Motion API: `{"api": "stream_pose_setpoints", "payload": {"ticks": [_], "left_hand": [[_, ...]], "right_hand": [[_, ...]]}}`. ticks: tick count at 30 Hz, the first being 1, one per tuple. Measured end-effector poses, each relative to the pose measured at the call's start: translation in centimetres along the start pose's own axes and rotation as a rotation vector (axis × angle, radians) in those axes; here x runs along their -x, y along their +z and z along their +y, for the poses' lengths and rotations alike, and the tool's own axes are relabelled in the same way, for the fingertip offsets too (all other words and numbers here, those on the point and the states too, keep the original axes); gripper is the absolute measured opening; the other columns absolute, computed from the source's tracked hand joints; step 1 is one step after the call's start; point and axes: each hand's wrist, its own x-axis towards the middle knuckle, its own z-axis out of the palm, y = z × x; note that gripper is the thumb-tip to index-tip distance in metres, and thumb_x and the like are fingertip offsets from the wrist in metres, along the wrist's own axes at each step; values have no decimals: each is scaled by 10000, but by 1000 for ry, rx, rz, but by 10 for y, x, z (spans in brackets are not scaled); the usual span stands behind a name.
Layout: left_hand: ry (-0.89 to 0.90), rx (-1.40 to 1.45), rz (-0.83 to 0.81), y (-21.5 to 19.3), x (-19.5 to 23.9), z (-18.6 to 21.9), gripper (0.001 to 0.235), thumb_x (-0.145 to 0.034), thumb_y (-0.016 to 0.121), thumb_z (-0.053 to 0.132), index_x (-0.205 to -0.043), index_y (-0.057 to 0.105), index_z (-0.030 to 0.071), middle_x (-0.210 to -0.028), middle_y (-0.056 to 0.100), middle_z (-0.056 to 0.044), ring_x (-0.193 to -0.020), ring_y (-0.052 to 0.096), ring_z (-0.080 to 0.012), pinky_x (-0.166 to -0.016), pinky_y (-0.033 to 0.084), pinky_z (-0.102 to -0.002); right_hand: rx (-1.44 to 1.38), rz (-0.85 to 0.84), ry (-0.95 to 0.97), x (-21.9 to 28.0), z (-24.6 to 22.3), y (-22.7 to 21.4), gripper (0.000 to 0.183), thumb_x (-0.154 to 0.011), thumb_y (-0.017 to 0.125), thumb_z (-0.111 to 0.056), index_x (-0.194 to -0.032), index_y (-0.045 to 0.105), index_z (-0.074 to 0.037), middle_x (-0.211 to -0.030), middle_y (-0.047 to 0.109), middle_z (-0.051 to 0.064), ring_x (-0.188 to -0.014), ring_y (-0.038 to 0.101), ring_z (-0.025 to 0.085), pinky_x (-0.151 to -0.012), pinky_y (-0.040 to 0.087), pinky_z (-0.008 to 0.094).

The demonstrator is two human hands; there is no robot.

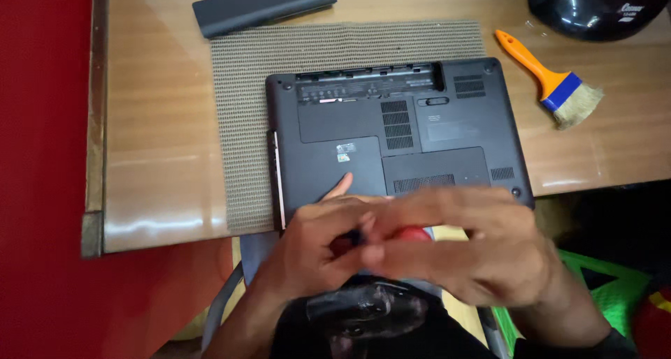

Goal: The person removes the laptop battery and uses a screwdriver to unscrew the back cover. They then remove the cover, place the battery back into its slot, and reattach the back cover by screwing it back in place.

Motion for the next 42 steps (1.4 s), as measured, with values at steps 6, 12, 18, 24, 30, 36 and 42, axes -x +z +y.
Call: {"api": "stream_pose_setpoints", "payload": {"ticks": [6, 12, 18, 24, 30, 36, 42], "left_hand": [[64, -67, 27, 10, 3, -17, 260, -1064, 504, 227, -1078, 676, 33, -1179, 751, -174, -1159, 744, -266, -1241, 307, -633], [25, -33, -60, 4, -4, -1, 319, -1028, 543, 362, -1050, 664, 68, -1218, 741, -131, -1162, 750, -287, -1220, 219, -776], [37, -126, -46, 10, 2, -12, 218, -1064, 495, 177, -1134, 690, 110, -1190, 736, -108, -1208, 712, -302, -1211, 302, -549], [8, -104, 17, 21, 4, -15, 310, -1022, 575, 328, -1204, 638, 86, -1232, 735, -128, -1104, 751, -249, -1234, 272, -727], [3, -93, 17, 19, 8, -18, 215, -1049, 522, 191, -1200, 659, 120, -1258, 721, -77, -1217, 708, -239, -1265, 249, -665], [105, -136, 120, 20, 7, 1, 301, -1028, 602, 226, -1254, 658, 35, -1063, 652, -102, -926, 717, -191, -1246, 386, -562], [173, -222, 285, 25, 10, -12, 259, -1010, 499, 133, -950, 736, 50, -947, 749, -48, -753, 693, -167, -1200, 449, -611]], "right_hand": [[-20, -27, 95, 36, 12, 4, 502, -1009, 564, -521, -1322, 608, -131, -1214, 342, 113, -1221, 560, 363, -1172, 569, 554], [20, 283, -144, 16, 22, 23, 276, -760, 870, -185, -855, 646, -56, -853, 708, 125, -726, 814, 174, -678, 749, 247], [-548, -35, 106, 39, 8, 10, 302, -1132, 457, -159, -1429, 495, -117, -1572, 249, 164, -1629, 314, 577, -1428, 412, 701], [220, 167, 15, 39, 2, 14, 457, -855, 889, -263, -1178, 592, -137, -1022, 755, 134, -869, 866, 175, -726, 741, 244], [-118, 24, 135, 52, -4, 13, 294, -1025, 547, -112, -1317, 564, -137, -1496, 337, 200, -1543, 434, 608, -1339, 501, 704], [163, 199, -41, 36, -5, 23, 324, -811, 935, -239, -994, 683, -148, -1022, 733, 79, -829, 864, 197, -686, 699, 264], [-35, 66, 10, 51, 14, 31, 408, -1037, 599, -264, -1389, 518, -73, -1413, 469, 277, -1364, 568, 452, -1187, 553, 572]]}}
